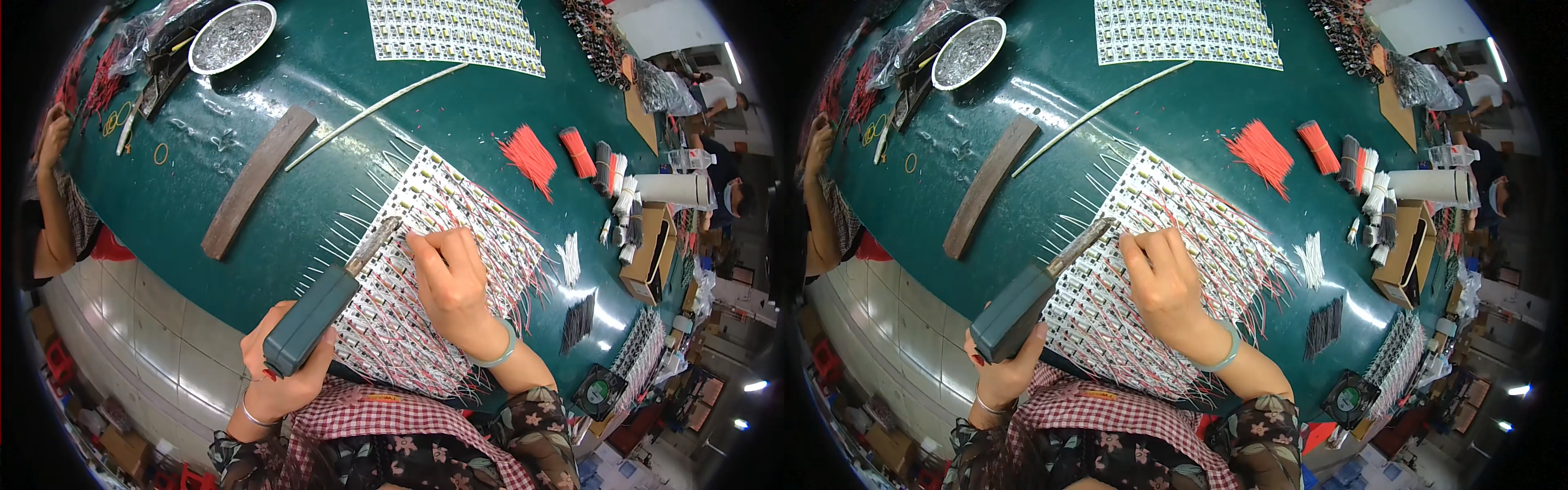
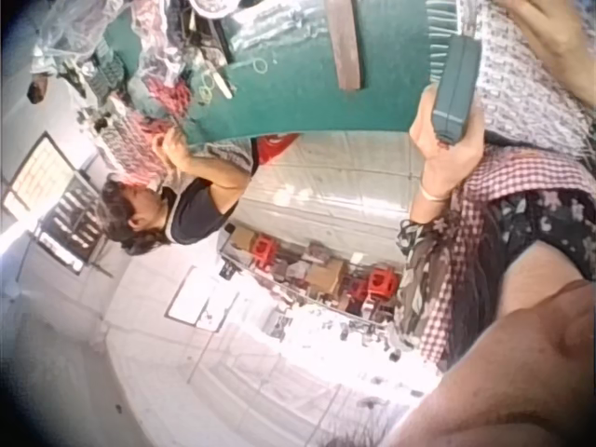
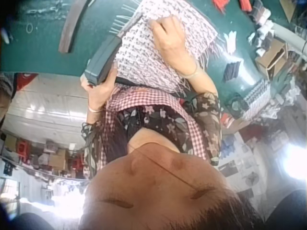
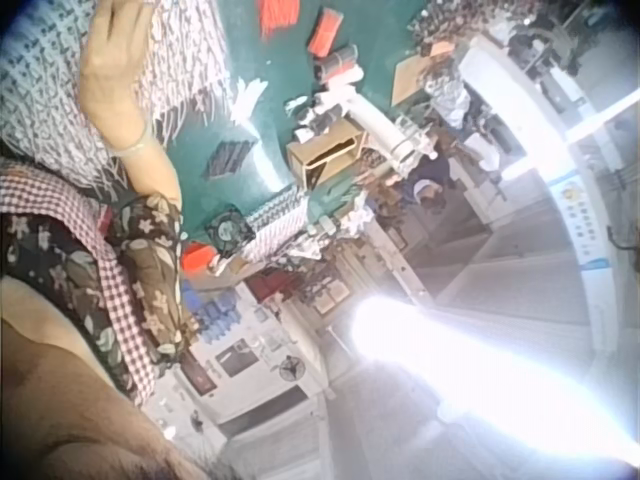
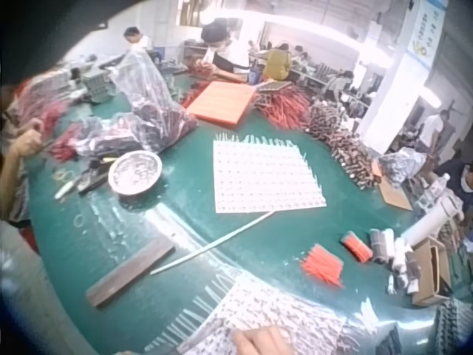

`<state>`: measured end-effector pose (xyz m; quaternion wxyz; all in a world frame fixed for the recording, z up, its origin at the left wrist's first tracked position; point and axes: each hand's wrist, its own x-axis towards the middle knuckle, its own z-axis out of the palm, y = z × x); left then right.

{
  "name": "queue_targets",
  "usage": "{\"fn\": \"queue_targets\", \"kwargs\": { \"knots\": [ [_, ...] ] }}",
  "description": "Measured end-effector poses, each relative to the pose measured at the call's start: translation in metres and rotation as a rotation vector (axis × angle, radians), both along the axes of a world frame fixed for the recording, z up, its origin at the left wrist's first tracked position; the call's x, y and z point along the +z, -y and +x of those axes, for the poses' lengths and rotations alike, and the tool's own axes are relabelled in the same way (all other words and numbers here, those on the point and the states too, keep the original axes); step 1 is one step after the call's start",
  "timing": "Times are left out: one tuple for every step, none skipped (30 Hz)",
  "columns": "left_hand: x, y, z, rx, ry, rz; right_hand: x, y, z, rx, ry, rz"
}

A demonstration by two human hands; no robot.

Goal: The person solders wires onto a component board using a handheld soldering tool, places the finished board onto a stack, and picks up a new board.

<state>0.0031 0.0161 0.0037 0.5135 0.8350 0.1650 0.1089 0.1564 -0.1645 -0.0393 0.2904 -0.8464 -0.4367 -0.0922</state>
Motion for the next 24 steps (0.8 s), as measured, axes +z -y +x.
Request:
{"fn": "queue_targets", "kwargs": {
  "knots": [
    [-0.0018,0.0005,-0.0011,0.006,0.004,0.01,-0.0005,0.0001,-0.001,0.002,-0.022,-0.01],
    [-0.0026,0.0007,-0.0021,0.012,0.008,0.022,-0.002,-0.0001,-0.0018,0.002,-0.023,-0.009],
    [-0.002,0.0007,-0.0024,0.012,0.007,0.023,-0.004,-0.0001,-0.0025,0.003,-0.036,-0.01],
    [-0.0011,0.0008,-0.0024,0.014,-0.007,0.008,-0.005,-0.0003,-0.003,0.004,-0.049,-0.01],
    [-0.0006,0.0009,-0.0023,0.015,-0.022,-0.008,-0.0049,-0.0005,-0.0032,0.003,-0.049,-0.01],
    [-0.0006,0.0007,-0.0024,0.015,-0.021,-0.009,-0.0047,-0.0006,-0.0033,0.002,-0.05,-0.018],
    [-0.0007,0.0006,-0.0024,0.012,-0.019,-0.004,-0.0045,-0.0007,-0.0034,0.0,-0.051,-0.025],
    [-0.0011,0.0006,-0.0024,0.008,-0.016,0.001,-0.0046,-0.0007,-0.0036,0.0,-0.05,-0.025],
    [-0.0017,0.0011,-0.0021,0.008,-0.016,0.001,-0.0048,-0.0007,-0.0038,-0.002,-0.05,-0.033],
    [-0.0024,0.0021,-0.0016,0.015,-0.017,-0.007,-0.005,-0.0006,-0.0041,-0.004,-0.051,-0.04],
    [-0.0033,0.0028,-0.0012,0.023,-0.019,-0.016,-0.0056,-0.0005,-0.0044,-0.004,-0.05,-0.041],
    [-0.0046,0.0033,-0.0008,0.022,-0.019,-0.016,-0.0063,-0.0003,-0.0049,-0.008,-0.052,-0.051],
    [-0.0059,0.0037,-0.0004,0.021,-0.015,-0.018,-0.007,-0.0001,-0.0052,-0.012,-0.054,-0.061],
    [-0.006,0.0037,-0.0002,0.021,-0.012,-0.018,-0.0072,-0.0005,-0.0056,-0.011,-0.055,-0.061],
    [-0.0055,0.0035,-0.0001,0.021,-0.013,-0.018,-0.0074,-0.0009,-0.0059,-0.012,-0.049,-0.058],
    [-0.0049,0.0034,0.0,0.021,-0.015,-0.007,-0.0076,-0.0012,-0.0062,-0.012,-0.042,-0.055],
    [-0.0048,0.0035,0.0001,0.02,-0.017,0.001,-0.0079,-0.0012,-0.0063,-0.013,-0.043,-0.056],
    [-0.0049,0.0034,-0.0001,0.02,-0.018,0.0,-0.0083,-0.0012,-0.0064,-0.016,-0.035,-0.058],
    [-0.005,0.0031,-0.0006,0.022,-0.026,-0.025,-0.0085,-0.0011,-0.0065,-0.02,-0.028,-0.06],
    [-0.0048,0.0027,-0.001,0.025,-0.035,-0.049,-0.0086,-0.0014,-0.0066,-0.019,-0.028,-0.06],
    [-0.0052,0.0025,-0.0015,0.025,-0.036,-0.048,-0.0085,-0.0017,-0.0068,-0.019,-0.026,-0.063],
    [-0.0058,0.0024,-0.0021,0.024,-0.026,-0.04,-0.0084,-0.0022,-0.0069,-0.019,-0.024,-0.066],
    [-0.0071,0.0026,-0.0021,0.019,-0.015,-0.034,-0.0086,-0.0019,-0.0069,-0.021,-0.024,-0.068],
    [-0.0071,0.0025,-0.0021,0.017,-0.015,-0.036,-0.0085,-0.0019,-0.0067,-0.021,-0.027,-0.065]
  ]
}}
